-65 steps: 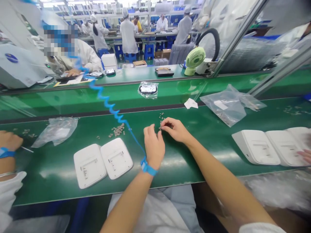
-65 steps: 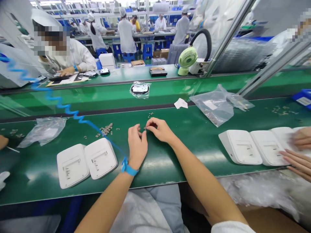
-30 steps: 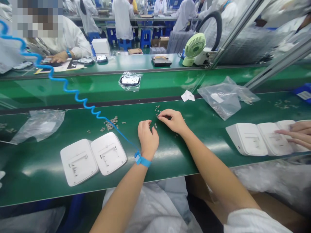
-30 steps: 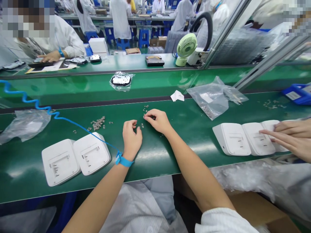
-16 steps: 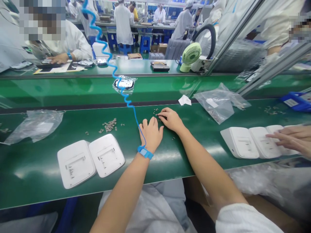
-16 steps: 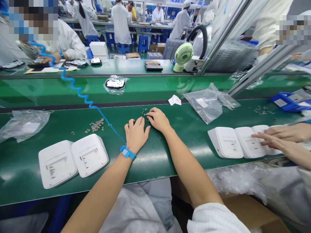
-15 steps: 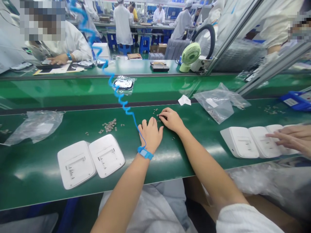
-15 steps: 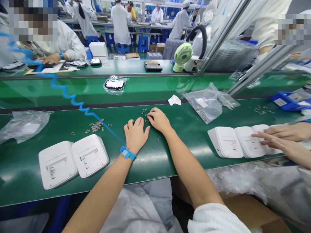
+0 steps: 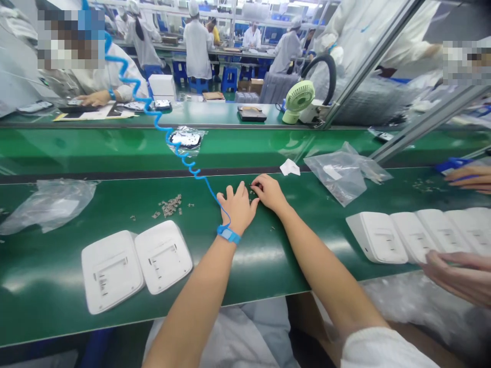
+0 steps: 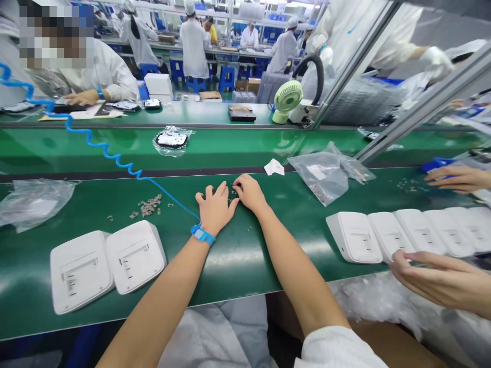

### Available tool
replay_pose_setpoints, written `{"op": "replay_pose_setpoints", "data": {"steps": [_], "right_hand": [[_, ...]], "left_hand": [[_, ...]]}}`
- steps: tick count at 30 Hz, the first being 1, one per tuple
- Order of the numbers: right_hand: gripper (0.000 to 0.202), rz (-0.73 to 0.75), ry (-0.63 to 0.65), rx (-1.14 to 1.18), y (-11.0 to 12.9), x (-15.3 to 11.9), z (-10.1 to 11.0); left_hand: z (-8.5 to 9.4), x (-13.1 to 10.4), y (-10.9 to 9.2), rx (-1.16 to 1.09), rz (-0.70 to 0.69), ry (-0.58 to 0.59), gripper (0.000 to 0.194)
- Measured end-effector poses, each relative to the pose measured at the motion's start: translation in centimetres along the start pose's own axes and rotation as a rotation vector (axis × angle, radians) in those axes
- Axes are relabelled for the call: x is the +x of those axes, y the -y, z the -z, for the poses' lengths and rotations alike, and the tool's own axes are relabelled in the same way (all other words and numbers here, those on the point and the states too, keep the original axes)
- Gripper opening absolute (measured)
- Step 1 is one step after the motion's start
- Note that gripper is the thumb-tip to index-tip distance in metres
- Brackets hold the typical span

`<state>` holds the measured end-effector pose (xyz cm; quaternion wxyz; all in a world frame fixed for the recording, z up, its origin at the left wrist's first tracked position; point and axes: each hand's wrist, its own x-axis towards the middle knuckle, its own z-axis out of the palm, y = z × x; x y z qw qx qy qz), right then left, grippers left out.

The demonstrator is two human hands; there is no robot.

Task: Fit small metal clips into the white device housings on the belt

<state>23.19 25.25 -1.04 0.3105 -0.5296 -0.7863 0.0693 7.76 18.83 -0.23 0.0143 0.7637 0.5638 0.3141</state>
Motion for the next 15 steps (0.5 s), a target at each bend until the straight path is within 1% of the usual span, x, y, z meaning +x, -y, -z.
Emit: {"op": "replay_pose_setpoints", "data": {"steps": [2, 7, 9, 11, 13, 15], "right_hand": [[0.009, -0.011, 0.007, -0.009, -0.2, -0.2, 0.1], [0.012, -0.009, 0.036, -0.014, -0.2, -0.6, 0.3], [0.016, 0.000, 0.034, -0.003, -0.1, -0.9, 0.5], [0.022, 0.009, 0.026, 0.012, -0.1, -1.3, 0.8], [0.026, 0.020, 0.024, 0.025, -0.1, -1.7, 1.0], [0.026, 0.037, 0.037, 0.040, -0.2, -1.8, 1.1]], "left_hand": [[-0.1, 0.0, 0.0, -0.017, -0.004, 0.004, 0.033], [0.4, 0.0, 0.5, -0.053, 0.020, 0.016, 0.022], [0.6, 0.1, 0.6, -0.066, 0.022, 0.021, 0.025], [0.9, 0.2, 0.4, -0.072, 0.022, 0.017, 0.034], [1.5, 0.1, -0.3, -0.072, 0.018, 0.010, 0.039], [2.8, -0.7, -1.4, -0.070, 0.001, 0.011, 0.037]]}}
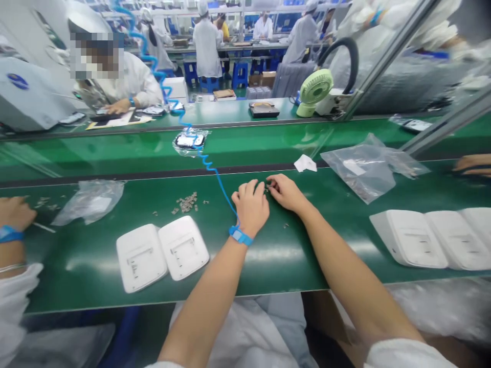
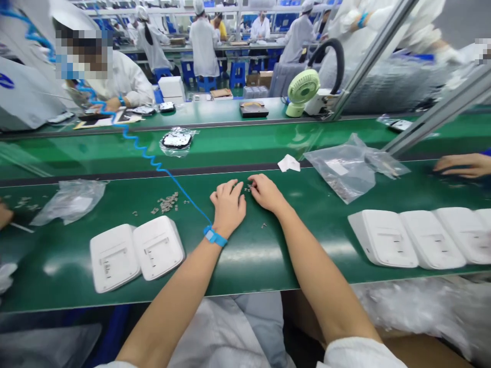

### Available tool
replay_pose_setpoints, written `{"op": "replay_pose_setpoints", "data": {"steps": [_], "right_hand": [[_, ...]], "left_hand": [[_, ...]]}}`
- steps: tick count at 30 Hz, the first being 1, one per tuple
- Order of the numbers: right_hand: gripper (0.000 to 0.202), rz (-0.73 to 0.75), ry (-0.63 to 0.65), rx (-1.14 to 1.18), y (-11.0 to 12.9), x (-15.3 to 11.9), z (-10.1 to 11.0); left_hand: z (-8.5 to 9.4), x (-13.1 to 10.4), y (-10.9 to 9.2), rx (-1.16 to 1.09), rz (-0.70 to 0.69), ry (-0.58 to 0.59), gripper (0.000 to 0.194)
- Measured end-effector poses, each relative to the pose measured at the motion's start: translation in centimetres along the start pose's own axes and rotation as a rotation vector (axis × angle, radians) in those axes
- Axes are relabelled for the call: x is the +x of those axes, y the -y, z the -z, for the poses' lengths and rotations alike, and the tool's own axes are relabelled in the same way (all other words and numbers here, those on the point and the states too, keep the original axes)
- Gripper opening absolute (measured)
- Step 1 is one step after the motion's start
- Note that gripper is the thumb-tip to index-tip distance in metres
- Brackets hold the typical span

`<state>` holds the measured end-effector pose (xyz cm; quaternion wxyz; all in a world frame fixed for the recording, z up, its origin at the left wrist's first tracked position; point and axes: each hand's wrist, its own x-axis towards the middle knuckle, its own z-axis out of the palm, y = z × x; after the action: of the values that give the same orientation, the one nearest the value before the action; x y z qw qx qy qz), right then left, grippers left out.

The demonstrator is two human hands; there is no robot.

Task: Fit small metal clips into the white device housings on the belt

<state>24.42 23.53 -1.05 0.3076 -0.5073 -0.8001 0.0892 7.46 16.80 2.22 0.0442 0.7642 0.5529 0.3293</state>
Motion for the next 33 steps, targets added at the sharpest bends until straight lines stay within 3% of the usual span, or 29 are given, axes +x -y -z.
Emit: {"op": "replay_pose_setpoints", "data": {"steps": [3, 6, 10, 13, 16, 26, 29, 33], "right_hand": [[0.023, 0.024, 0.017, 0.025, -0.2, -0.2, -0.1], [0.025, 0.040, 0.013, 0.012, -0.4, -0.4, -0.3], [0.030, 0.044, 0.035, -0.142, -0.1, -0.8, -0.6], [0.028, -0.018, 0.050, -0.216, 0.7, -0.8, -0.5], [0.025, -0.078, 0.052, -0.221, 1.5, -1.0, -0.3], [0.023, -0.110, 0.034, -0.140, 1.8, -0.8, -0.2], [0.033, -0.103, 0.032, -0.140, 3.3, -1.7, 2.3], [0.016, -0.081, -0.025, -0.058, 5.6, -5.9, 6.0]], "left_hand": [[3.2, -3.2, -1.7, 0.007, -0.086, 0.039, 0.027], [7.5, -8.7, -1.3, 0.025, -0.227, 0.066, 0.027], [11.9, -16.6, 2.4, 0.320, -0.040, -0.239, 0.027], [12.8, -19.9, 4.8, 0.463, 0.078, -0.160, 0.043], [12.4, -21.0, 5.4, 0.443, 0.105, -0.036, 0.055], [11.4, -21.7, 4.7, 0.304, 0.012, -0.014, 0.056], [11.2, -21.2, 3.9, 0.281, -0.007, -0.018, 0.054], [10.5, -20.0, 3.9, 0.279, -0.076, -0.064, 0.050]]}}
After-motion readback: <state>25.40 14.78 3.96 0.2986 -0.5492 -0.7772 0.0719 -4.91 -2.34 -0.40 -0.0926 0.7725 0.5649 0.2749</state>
